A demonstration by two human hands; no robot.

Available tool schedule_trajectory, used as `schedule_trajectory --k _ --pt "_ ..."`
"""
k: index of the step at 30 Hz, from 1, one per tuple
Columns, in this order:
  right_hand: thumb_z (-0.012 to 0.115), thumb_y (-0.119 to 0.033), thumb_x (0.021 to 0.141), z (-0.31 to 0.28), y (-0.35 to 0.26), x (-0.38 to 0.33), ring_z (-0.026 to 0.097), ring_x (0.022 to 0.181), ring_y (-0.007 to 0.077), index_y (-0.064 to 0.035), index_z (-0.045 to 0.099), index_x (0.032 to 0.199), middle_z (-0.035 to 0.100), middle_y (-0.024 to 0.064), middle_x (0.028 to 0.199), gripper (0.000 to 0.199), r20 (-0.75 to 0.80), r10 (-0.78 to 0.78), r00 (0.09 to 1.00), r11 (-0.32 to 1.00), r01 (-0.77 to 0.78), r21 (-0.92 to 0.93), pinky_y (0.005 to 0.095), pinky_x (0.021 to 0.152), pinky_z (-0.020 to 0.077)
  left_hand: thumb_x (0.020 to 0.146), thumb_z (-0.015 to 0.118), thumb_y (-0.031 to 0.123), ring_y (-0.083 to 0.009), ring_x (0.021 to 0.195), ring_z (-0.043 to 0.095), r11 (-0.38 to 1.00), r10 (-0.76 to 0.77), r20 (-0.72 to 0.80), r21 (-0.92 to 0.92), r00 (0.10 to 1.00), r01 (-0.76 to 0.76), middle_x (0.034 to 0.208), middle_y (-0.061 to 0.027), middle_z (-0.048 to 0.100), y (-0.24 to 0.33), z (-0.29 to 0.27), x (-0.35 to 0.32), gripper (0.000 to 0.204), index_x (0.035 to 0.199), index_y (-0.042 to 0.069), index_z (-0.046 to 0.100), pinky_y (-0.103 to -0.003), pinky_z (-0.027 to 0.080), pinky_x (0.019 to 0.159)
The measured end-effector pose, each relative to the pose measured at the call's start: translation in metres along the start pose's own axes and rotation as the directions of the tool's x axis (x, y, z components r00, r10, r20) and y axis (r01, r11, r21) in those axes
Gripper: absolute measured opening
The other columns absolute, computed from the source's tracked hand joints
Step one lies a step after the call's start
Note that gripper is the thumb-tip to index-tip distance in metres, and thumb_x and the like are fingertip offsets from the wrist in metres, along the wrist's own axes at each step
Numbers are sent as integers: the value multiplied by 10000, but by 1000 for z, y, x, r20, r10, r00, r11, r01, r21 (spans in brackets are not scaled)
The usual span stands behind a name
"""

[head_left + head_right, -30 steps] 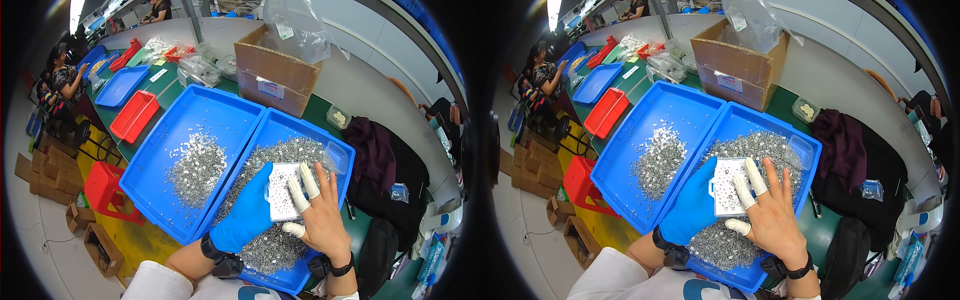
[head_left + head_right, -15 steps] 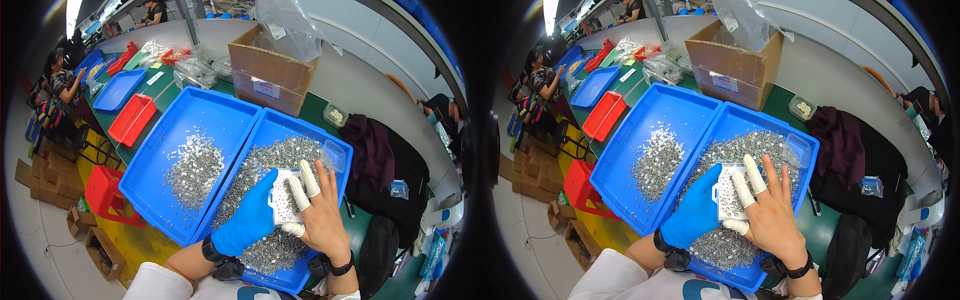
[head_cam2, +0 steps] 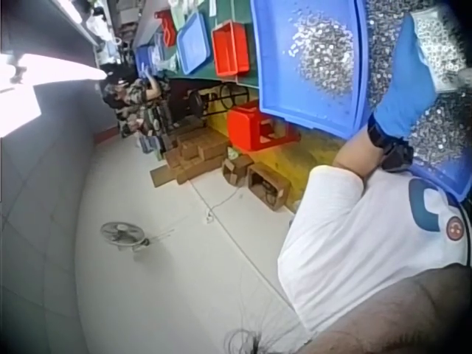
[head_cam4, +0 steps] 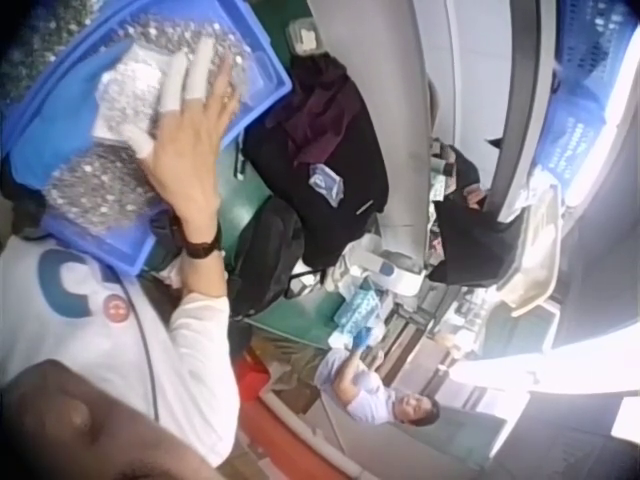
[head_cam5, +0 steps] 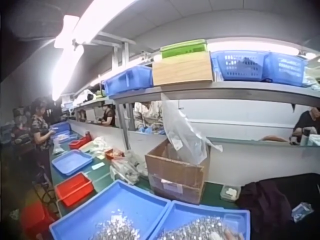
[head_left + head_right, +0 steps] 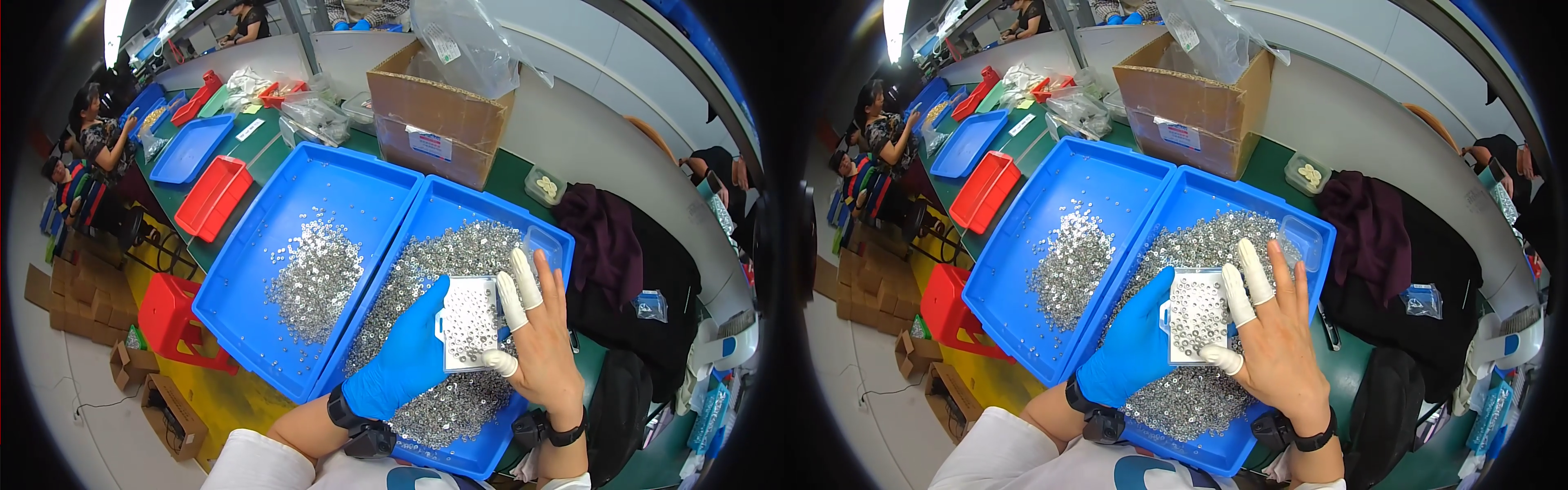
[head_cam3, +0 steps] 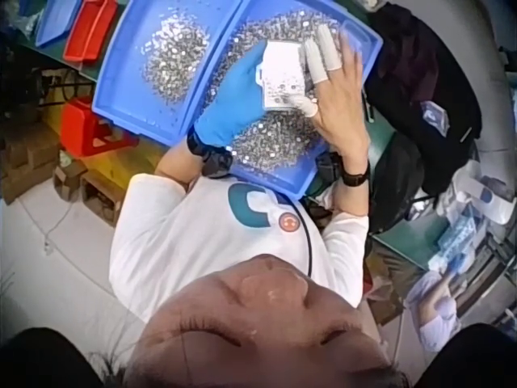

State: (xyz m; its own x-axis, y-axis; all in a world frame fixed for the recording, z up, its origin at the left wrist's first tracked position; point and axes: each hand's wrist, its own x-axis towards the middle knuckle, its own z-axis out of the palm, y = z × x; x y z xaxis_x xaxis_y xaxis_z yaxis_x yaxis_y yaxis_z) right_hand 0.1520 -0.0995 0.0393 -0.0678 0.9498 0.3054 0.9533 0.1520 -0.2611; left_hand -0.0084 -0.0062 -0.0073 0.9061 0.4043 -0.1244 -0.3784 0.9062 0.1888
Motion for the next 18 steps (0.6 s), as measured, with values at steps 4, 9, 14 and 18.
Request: schedule_trajectory --k 4,9,14,18 --pt "498 -633 850 2 2 -1 205 1398 453 23 450 1358 318 226 1484 831 45 -15 999 1000 16 -23 632 1103 132 1025 359 398 -306 1235 519 991 -58 -2 -117 998 57 1395 -156 466 1 6 -5 538 1446 64 331 -485 468 996" --pt "503 -639 840 2 -2 1 201 1402 447 34 445 1358 316 227 1485 851 73 -12 997 1000 14 -22 624 1109 129 1027 360 395 -295 1261 497 993 -5 -171 116 985 26 1401 -157 457 0 18 -5 533 1443 63 330 -476 482 990" --pt "529 -642 819 1 -7 2 198 1404 447 51 433 1361 313 231 1485 885 102 -30 994 999 32 -11 621 1113 126 1027 356 399 -281 1258 501 979 63 -252 204 966 -10 1399 -153 459 -4 24 -3 529 1434 61 342 -469 487 987" --pt "562 -659 783 1 -7 1 198 1405 445 57 406 1375 309 238 1485 942 101 -31 994 1000 31 -2 622 1112 128 1028 348 408 -277 1229 530 982 82 -286 184 955 -29 1376 -148 484 -4 21 -1 524 1422 63 361 -451 493 984"
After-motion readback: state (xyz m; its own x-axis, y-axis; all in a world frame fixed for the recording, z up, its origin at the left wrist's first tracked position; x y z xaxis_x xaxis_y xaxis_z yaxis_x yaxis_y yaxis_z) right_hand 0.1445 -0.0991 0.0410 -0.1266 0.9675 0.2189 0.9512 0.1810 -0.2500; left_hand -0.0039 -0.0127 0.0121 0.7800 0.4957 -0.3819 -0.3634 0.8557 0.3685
